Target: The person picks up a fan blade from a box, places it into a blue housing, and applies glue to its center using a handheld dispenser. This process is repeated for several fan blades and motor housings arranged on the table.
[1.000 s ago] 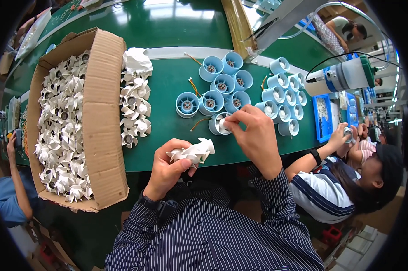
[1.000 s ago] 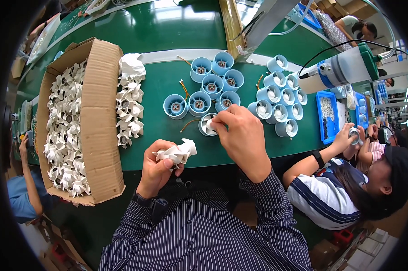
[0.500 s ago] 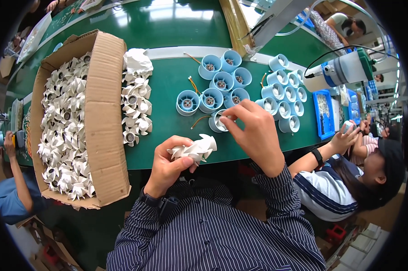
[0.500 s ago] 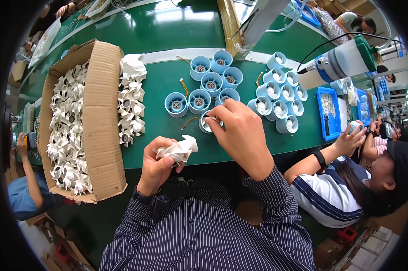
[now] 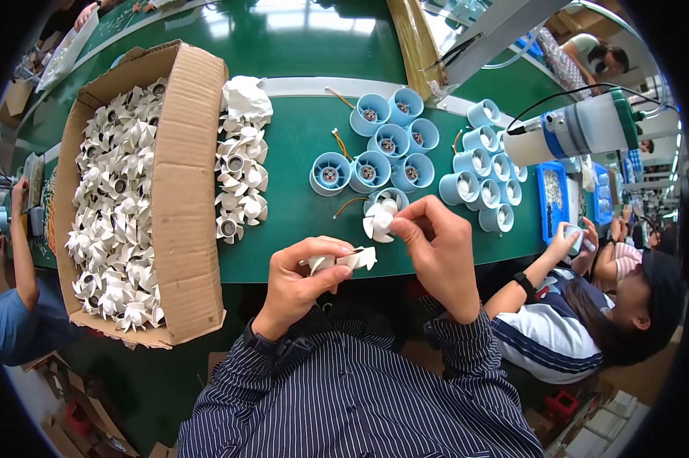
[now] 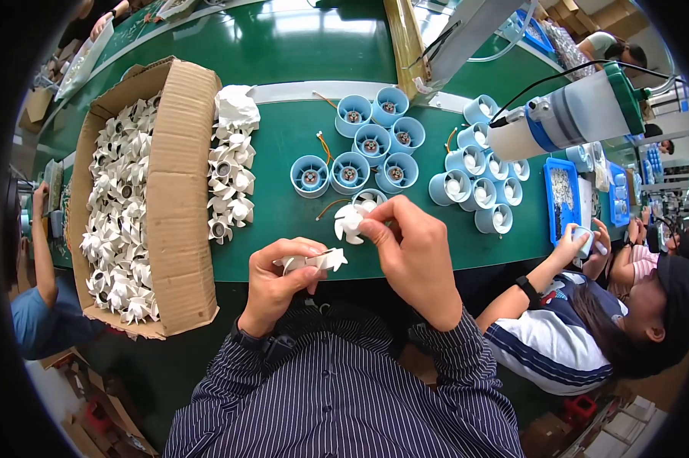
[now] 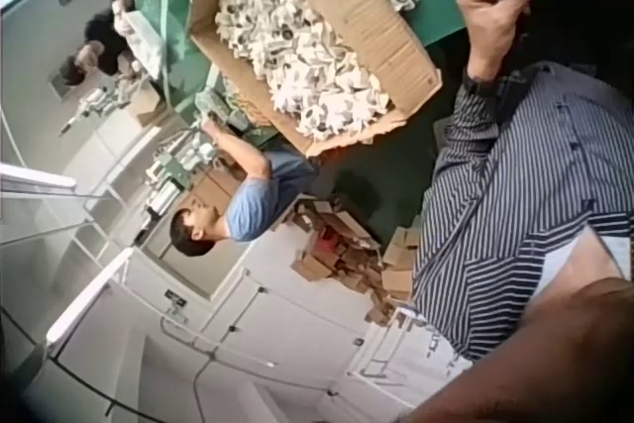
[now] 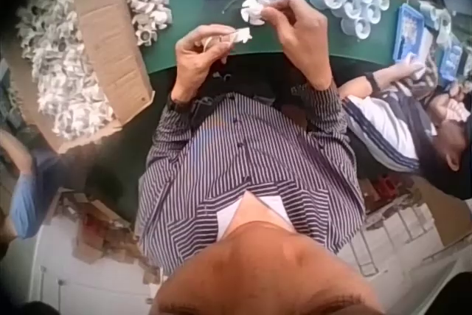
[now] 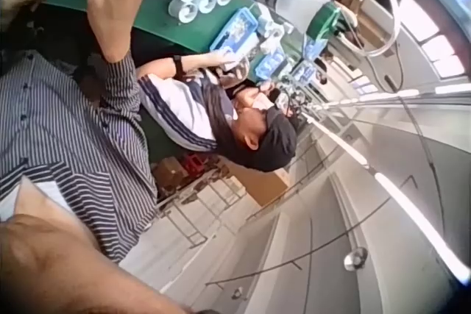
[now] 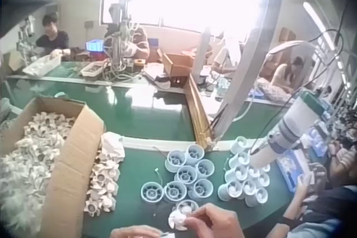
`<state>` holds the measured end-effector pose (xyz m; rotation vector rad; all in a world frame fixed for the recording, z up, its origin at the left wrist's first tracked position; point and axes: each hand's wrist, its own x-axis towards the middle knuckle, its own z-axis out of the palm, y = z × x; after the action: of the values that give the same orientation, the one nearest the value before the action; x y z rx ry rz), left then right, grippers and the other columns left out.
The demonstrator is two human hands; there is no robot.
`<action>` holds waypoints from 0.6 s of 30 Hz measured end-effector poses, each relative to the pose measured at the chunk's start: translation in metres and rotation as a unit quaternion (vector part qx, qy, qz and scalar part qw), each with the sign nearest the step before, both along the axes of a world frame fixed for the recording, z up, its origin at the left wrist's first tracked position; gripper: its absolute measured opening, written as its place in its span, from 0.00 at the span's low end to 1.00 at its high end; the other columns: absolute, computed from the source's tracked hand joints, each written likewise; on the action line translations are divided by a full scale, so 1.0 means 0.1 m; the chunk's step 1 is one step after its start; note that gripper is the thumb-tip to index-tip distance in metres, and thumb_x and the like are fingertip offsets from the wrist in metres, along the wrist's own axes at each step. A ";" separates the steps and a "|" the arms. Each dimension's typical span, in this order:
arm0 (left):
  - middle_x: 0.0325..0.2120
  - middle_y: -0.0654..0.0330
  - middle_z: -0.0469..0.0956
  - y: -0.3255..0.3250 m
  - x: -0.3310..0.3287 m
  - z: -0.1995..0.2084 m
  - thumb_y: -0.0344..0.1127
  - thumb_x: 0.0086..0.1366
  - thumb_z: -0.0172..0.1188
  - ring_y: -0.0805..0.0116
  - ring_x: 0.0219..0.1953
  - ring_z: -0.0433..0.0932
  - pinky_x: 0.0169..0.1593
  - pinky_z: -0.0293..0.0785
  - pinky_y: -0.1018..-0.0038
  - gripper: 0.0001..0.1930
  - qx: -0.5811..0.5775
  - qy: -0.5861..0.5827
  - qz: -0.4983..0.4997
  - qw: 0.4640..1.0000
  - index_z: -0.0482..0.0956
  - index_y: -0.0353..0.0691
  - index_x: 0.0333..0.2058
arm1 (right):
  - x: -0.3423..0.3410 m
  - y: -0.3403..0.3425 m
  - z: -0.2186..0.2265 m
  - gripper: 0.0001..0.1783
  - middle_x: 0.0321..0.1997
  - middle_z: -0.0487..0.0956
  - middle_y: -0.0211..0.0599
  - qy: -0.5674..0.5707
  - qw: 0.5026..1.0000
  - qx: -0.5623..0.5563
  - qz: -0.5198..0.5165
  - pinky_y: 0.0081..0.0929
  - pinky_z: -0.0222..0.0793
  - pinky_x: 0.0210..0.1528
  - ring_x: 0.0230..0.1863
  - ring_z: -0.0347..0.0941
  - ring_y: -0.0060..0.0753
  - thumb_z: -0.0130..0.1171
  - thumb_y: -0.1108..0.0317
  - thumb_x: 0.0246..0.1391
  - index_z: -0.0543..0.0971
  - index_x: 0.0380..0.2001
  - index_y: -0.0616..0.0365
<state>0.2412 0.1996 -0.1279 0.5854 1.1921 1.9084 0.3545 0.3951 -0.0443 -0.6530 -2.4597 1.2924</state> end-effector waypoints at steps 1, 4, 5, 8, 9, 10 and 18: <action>0.43 0.47 0.84 0.01 0.01 0.00 0.28 0.68 0.70 0.66 0.34 0.84 0.29 0.78 0.76 0.11 -0.003 -0.017 0.013 1.000 0.83 0.35 0.48 | -0.01 0.03 -0.02 0.09 0.33 0.83 0.33 0.035 0.991 -0.121 -0.034 0.16 0.68 0.29 0.26 0.75 0.18 0.69 0.70 0.65 0.81 0.37 0.66; 0.43 0.46 0.83 -0.04 -0.04 -0.04 0.30 0.68 0.69 0.65 0.33 0.84 0.28 0.78 0.75 0.11 0.018 -0.068 0.014 0.997 0.82 0.35 0.47 | -0.04 0.13 -0.10 0.09 0.30 0.81 0.31 0.104 0.926 -0.349 -0.101 0.16 0.62 0.24 0.24 0.72 0.16 0.66 0.70 0.67 0.80 0.39 0.65; 0.43 0.46 0.83 -0.05 -0.07 -0.05 0.31 0.69 0.69 0.64 0.33 0.84 0.27 0.78 0.75 0.11 0.027 -0.092 0.016 0.995 0.81 0.36 0.47 | -0.06 0.16 -0.13 0.10 0.31 0.80 0.31 0.137 0.871 -0.467 -0.064 0.15 0.59 0.23 0.24 0.70 0.15 0.66 0.68 0.68 0.79 0.39 0.64; 0.44 0.42 0.82 -0.08 -0.12 -0.12 0.33 0.70 0.68 0.61 0.32 0.84 0.25 0.78 0.74 0.12 0.113 -0.145 0.007 0.983 0.80 0.36 0.48 | -0.10 0.22 -0.16 0.11 0.32 0.78 0.29 0.195 0.716 -0.670 0.012 0.14 0.54 0.21 0.24 0.67 0.14 0.65 0.64 0.70 0.78 0.40 0.61; 0.44 0.40 0.82 -0.08 -0.13 -0.13 0.35 0.70 0.67 0.60 0.32 0.84 0.23 0.78 0.74 0.13 0.152 -0.171 0.004 0.973 0.79 0.37 0.48 | -0.11 0.24 -0.15 0.11 0.33 0.78 0.29 0.197 0.721 -0.664 0.023 0.14 0.55 0.22 0.25 0.68 0.14 0.64 0.64 0.71 0.78 0.41 0.61; 0.44 0.40 0.82 -0.09 -0.14 -0.13 0.35 0.70 0.67 0.60 0.32 0.84 0.23 0.78 0.74 0.13 0.154 -0.170 0.006 0.973 0.79 0.37 0.48 | -0.14 0.23 -0.16 0.10 0.34 0.78 0.29 0.198 0.722 -0.661 0.035 0.15 0.57 0.23 0.25 0.69 0.15 0.64 0.64 0.71 0.78 0.42 0.61; 0.54 0.25 0.76 -0.13 -0.16 -0.19 0.37 0.69 0.65 0.48 0.36 0.87 0.19 0.80 0.69 0.15 0.199 -0.333 -0.065 0.920 0.77 0.39 0.51 | -0.65 0.27 -0.03 0.08 0.35 0.77 0.34 0.085 0.996 0.000 0.004 0.27 0.67 0.35 0.32 0.73 0.29 0.64 0.68 0.67 0.81 0.39 0.63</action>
<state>0.2255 0.1871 -0.1470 0.1712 0.3246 2.0030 0.2890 0.4222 -0.0468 -0.5106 -2.3289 1.2934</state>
